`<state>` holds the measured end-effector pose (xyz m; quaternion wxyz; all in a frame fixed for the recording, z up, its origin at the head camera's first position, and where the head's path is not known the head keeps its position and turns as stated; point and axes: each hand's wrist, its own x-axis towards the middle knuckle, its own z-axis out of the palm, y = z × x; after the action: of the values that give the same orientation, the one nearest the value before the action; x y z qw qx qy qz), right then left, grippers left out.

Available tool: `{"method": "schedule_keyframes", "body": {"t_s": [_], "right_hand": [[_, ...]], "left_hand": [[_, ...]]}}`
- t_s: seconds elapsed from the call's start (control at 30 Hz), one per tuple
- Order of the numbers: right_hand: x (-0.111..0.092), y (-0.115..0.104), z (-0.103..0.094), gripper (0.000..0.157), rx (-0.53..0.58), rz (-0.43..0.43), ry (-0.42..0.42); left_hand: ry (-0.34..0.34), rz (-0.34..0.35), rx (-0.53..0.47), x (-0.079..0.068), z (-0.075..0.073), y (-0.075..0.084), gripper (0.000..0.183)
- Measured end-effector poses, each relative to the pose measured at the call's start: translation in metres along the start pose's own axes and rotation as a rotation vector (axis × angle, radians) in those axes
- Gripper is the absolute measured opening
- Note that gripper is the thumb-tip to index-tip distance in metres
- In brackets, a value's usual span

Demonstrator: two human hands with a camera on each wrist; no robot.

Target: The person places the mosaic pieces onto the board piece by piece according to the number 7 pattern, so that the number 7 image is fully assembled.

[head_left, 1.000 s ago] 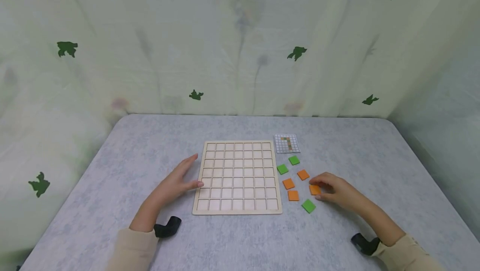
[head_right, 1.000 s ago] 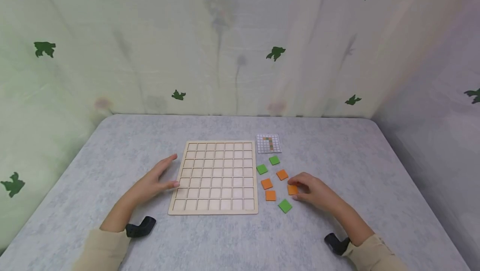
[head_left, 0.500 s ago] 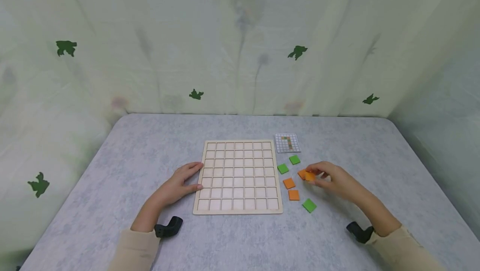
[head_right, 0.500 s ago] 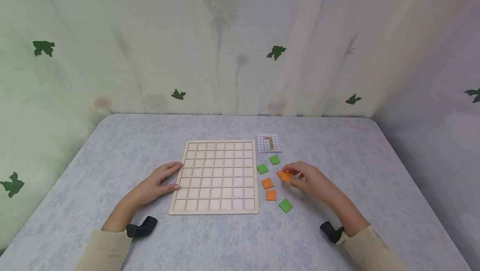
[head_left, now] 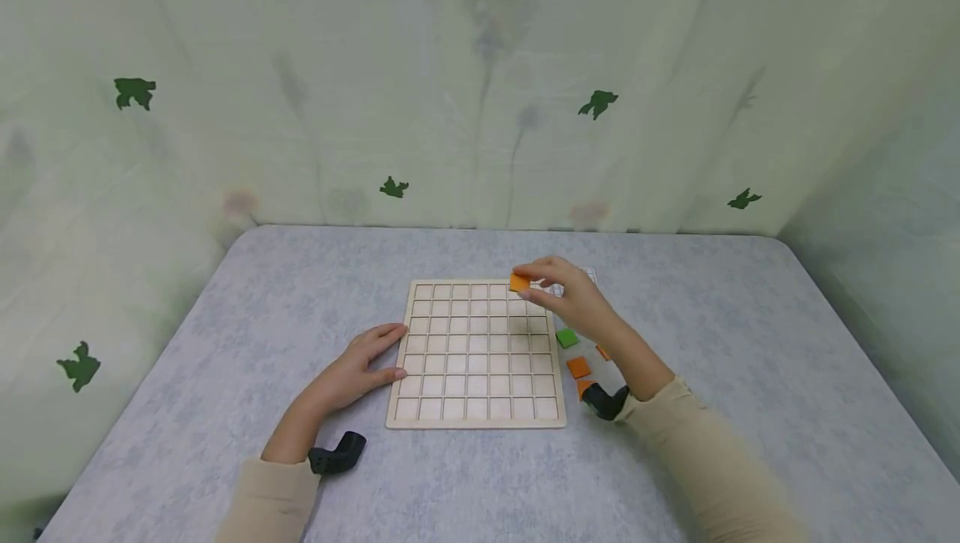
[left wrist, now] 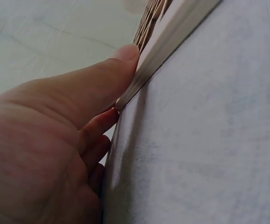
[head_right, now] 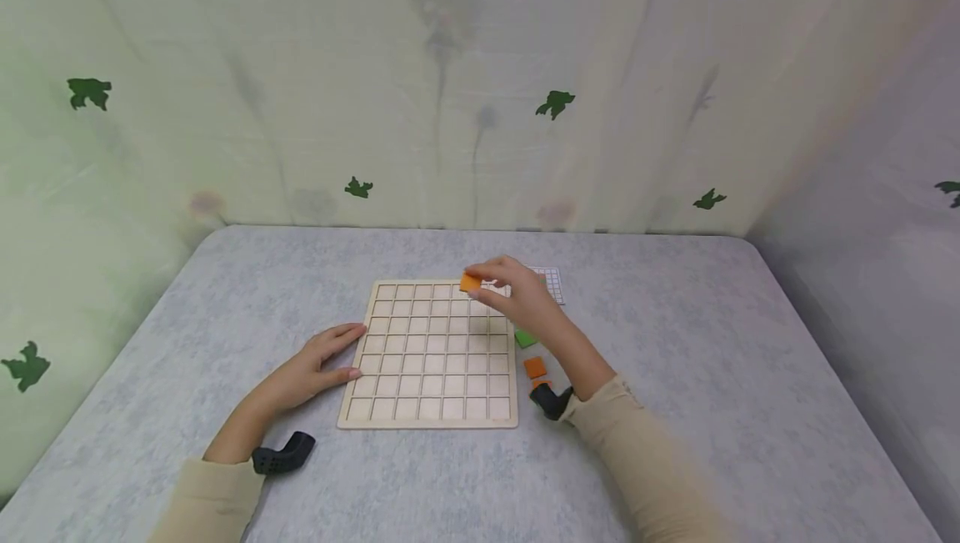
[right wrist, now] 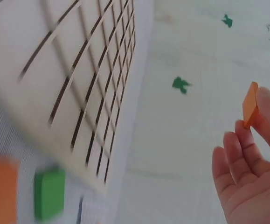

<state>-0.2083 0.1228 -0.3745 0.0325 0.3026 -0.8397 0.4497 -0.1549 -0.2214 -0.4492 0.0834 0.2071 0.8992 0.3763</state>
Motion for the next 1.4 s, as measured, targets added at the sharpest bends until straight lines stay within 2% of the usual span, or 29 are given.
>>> {"method": "schedule_keyframes", "body": {"t_s": [0.13,0.27,0.4,0.53,0.7,0.87,1.07,1.2,1.4], "right_hand": [[0.026,-0.002,0.029,0.035,0.059,0.018,0.036],[0.042,0.004,0.057,0.032,0.096,0.068,0.043],[0.048,0.015,0.078,0.028,0.127,0.141,0.004],[0.048,0.026,0.091,0.027,0.13,0.222,-0.067],[0.048,0.032,0.098,0.025,0.067,0.274,-0.118],[0.051,0.032,0.102,0.021,-0.055,0.238,-0.138],[0.056,0.027,0.102,0.021,-0.11,0.231,-0.179],[0.056,0.024,0.099,0.03,-0.111,0.244,-0.217],[0.051,0.021,0.085,0.043,0.019,0.248,-0.192]], "left_hand": [[0.004,0.008,0.009,0.001,0.0,0.001,0.07],[0.004,0.001,0.01,0.001,0.0,0.001,0.07],[-0.001,-0.012,0.004,0.0,0.0,0.002,0.071],[-0.002,-0.016,0.012,0.0,0.001,0.002,0.071],[0.0,-0.025,0.022,0.0,0.001,0.002,0.071],[0.001,-0.024,0.024,-0.001,0.0,0.002,0.071],[0.002,-0.017,0.023,0.0,-0.001,0.002,0.07],[0.004,-0.02,0.031,0.0,-0.001,0.001,0.07],[0.003,-0.012,0.018,0.001,0.0,0.001,0.07]]}}
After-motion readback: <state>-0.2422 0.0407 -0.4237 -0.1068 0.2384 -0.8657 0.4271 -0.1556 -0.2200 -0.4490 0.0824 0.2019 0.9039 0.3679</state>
